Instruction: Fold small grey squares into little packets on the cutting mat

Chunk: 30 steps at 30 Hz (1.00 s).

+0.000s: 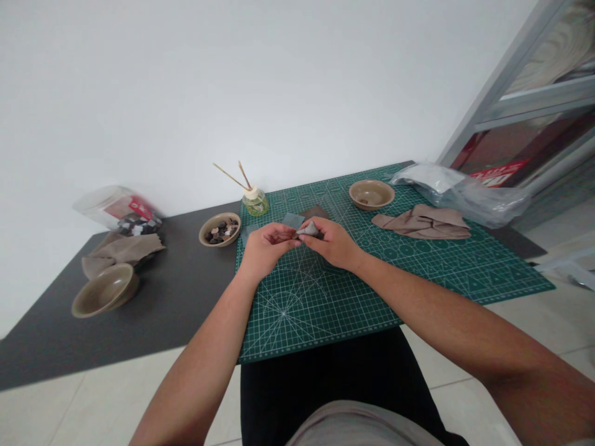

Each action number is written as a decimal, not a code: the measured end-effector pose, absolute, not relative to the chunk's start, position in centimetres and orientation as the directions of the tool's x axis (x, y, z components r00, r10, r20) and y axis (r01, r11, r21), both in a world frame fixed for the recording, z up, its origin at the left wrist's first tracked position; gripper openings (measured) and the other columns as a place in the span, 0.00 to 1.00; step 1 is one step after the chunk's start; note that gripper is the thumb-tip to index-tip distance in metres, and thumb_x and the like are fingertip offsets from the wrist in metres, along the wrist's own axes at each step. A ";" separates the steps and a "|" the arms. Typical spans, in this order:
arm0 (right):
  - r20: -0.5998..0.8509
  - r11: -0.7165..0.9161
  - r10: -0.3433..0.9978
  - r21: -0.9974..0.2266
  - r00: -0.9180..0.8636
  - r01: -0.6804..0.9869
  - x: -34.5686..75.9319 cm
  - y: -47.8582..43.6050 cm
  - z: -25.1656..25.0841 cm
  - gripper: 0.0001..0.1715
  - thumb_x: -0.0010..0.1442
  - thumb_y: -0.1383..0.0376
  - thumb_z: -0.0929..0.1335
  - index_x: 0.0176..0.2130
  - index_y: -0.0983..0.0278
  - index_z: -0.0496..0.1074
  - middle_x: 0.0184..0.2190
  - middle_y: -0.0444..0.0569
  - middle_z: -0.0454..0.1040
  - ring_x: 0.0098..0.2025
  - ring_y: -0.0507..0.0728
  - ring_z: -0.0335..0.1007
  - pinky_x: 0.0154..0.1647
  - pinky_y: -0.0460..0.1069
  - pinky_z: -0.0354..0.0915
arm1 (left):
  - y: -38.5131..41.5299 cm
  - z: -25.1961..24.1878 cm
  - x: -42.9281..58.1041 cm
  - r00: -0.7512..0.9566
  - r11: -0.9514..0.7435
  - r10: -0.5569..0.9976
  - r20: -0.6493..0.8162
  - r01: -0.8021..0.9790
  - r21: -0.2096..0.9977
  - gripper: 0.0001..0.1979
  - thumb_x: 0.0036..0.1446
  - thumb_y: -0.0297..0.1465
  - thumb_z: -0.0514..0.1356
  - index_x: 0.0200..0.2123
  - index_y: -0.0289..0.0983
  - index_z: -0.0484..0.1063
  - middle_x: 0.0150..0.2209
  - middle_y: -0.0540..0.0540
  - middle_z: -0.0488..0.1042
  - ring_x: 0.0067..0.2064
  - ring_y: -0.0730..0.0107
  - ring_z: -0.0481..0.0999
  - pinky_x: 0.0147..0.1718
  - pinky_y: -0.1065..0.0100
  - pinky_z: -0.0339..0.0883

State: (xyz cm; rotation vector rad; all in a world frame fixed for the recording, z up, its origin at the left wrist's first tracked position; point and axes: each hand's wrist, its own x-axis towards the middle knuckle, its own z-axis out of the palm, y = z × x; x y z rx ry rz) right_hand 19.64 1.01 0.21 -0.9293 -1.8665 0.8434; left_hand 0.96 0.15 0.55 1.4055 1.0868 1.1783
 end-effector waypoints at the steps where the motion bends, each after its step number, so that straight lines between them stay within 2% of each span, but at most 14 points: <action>1: 0.389 0.487 0.854 -0.832 -0.345 0.267 19.6 1.0 0.2 0.07 0.59 0.62 0.68 0.37 0.62 0.73 0.30 0.44 0.75 0.32 0.53 0.68 0.35 0.48 0.61 | 0.1 0.6 1.0 0.137 -0.132 0.983 0.124 0.049 0.990 0.16 0.37 0.31 0.74 0.32 0.35 0.77 0.30 0.48 0.80 0.33 0.68 0.79 0.40 0.63 0.74; 7: 0.412 0.496 0.858 -0.819 -0.307 0.287 19.6 0.9 0.2 0.07 0.57 0.62 0.70 0.36 0.63 0.73 0.30 0.44 0.75 0.31 0.53 0.67 0.34 0.48 0.60 | 0.0 0.6 1.0 0.146 -0.140 0.981 0.131 0.049 0.989 0.15 0.39 0.31 0.74 0.32 0.35 0.78 0.30 0.47 0.80 0.33 0.68 0.79 0.39 0.64 0.73; 12: 0.390 0.486 0.862 -0.819 -0.325 0.305 19.6 0.7 0.3 0.08 0.57 0.61 0.69 0.36 0.62 0.73 0.30 0.44 0.75 0.31 0.53 0.67 0.33 0.47 0.60 | 0.2 0.4 1.1 0.150 -0.128 0.981 0.122 0.035 0.991 0.16 0.37 0.31 0.74 0.33 0.36 0.78 0.32 0.47 0.81 0.36 0.66 0.80 0.42 0.61 0.74; 17: 0.392 0.472 0.873 -0.826 -0.289 0.307 19.7 1.0 0.2 0.07 0.57 0.61 0.69 0.34 0.62 0.73 0.27 0.43 0.74 0.29 0.52 0.66 0.32 0.48 0.60 | 0.6 0.1 0.7 0.114 -0.166 0.982 0.152 0.122 0.979 0.16 0.42 0.32 0.72 0.37 0.37 0.80 0.35 0.46 0.81 0.37 0.65 0.79 0.44 0.60 0.73; 19: 0.384 0.452 0.884 -0.848 -0.268 0.276 19.6 1.4 -0.4 0.11 0.57 0.59 0.70 0.39 0.62 0.73 0.31 0.43 0.75 0.31 0.53 0.68 0.34 0.48 0.61 | 0.8 0.1 0.5 0.050 -0.230 0.973 0.225 0.177 0.957 0.15 0.45 0.32 0.70 0.38 0.37 0.80 0.38 0.45 0.81 0.40 0.64 0.79 0.46 0.60 0.72; 21: 0.352 0.413 0.894 -0.887 -0.279 0.205 19.6 1.8 -1.0 0.19 0.55 0.58 0.72 0.45 0.61 0.70 0.35 0.44 0.76 0.35 0.54 0.70 0.36 0.48 0.63 | 0.9 0.1 0.3 -0.013 -0.279 0.958 0.286 0.191 0.941 0.14 0.46 0.32 0.69 0.39 0.37 0.79 0.41 0.44 0.81 0.42 0.64 0.79 0.48 0.60 0.71; 23: 0.287 0.379 0.878 -0.906 -0.383 0.190 19.5 2.1 -1.5 0.23 0.54 0.58 0.73 0.49 0.61 0.68 0.35 0.43 0.76 0.34 0.54 0.71 0.36 0.49 0.64 | 0.9 0.2 0.3 -0.042 -0.275 0.958 0.285 0.152 0.949 0.15 0.47 0.33 0.68 0.40 0.37 0.79 0.41 0.44 0.81 0.41 0.64 0.79 0.47 0.60 0.72; 26: 0.237 0.455 0.808 -0.833 -0.539 0.316 19.5 2.1 -1.6 0.23 0.54 0.61 0.74 0.49 0.61 0.71 0.36 0.45 0.77 0.37 0.56 0.72 0.39 0.50 0.64 | 0.9 0.2 0.5 -0.032 -0.231 0.972 0.234 0.073 0.970 0.16 0.47 0.33 0.68 0.40 0.36 0.77 0.36 0.45 0.81 0.36 0.67 0.80 0.42 0.61 0.74; 28: 0.290 0.544 0.777 -0.757 -0.558 0.363 19.5 2.1 -1.4 0.25 0.52 0.61 0.75 0.50 0.61 0.72 0.42 0.49 0.77 0.44 0.58 0.71 0.45 0.52 0.63 | 0.8 0.2 0.7 -0.023 -0.215 0.976 0.216 0.040 0.976 0.14 0.46 0.33 0.68 0.37 0.36 0.75 0.31 0.48 0.79 0.32 0.69 0.79 0.39 0.62 0.74; 30: 0.379 0.593 0.776 -0.711 -0.505 0.378 19.7 2.1 -1.1 0.27 0.52 0.61 0.75 0.51 0.61 0.73 0.47 0.52 0.75 0.49 0.60 0.68 0.49 0.55 0.63 | 0.8 0.1 0.7 -0.003 -0.202 0.979 0.203 0.032 0.979 0.13 0.44 0.32 0.69 0.35 0.36 0.74 0.28 0.50 0.77 0.30 0.70 0.77 0.38 0.63 0.74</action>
